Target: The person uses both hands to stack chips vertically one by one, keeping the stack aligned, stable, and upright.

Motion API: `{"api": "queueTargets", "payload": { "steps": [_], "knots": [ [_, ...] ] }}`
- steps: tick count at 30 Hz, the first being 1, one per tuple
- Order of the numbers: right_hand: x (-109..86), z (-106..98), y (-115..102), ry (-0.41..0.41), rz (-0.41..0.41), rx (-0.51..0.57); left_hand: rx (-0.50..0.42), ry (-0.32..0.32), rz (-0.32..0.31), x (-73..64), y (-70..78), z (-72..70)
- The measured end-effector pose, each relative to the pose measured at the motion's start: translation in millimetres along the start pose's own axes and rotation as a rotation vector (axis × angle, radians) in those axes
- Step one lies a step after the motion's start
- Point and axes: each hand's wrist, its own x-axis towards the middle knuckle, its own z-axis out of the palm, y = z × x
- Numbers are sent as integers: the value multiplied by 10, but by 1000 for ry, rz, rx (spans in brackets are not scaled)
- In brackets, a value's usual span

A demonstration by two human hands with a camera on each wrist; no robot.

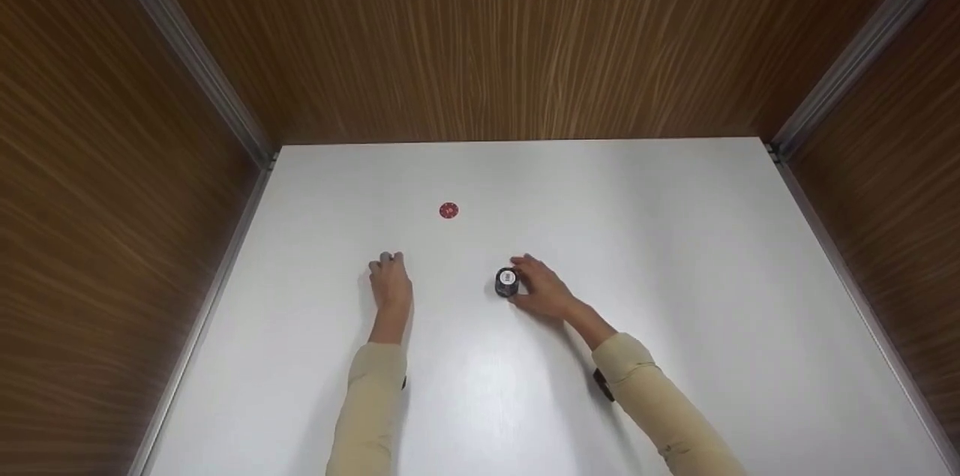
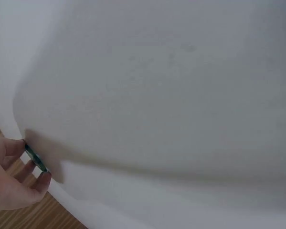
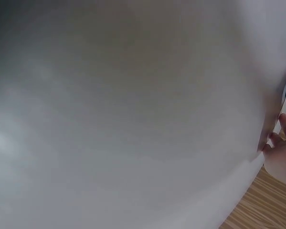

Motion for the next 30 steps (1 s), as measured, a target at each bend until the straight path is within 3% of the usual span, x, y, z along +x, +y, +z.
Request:
{"api": "queueTargets", "payload": {
  "steps": [5, 15, 22, 30],
  "knots": [
    [9, -2, -8, 1, 4, 4, 29, -22, 1, -38, 50, -71],
    [16, 42, 4, -18, 42, -10, -127, 4, -5, -80, 77, -188],
    [16, 33, -7, -6, 17, 1, -220, -75, -57, -75, 62, -222],
    [7, 16, 9, 17, -14, 19, -220, -110, -27, -58, 63, -228]
  ]
}}
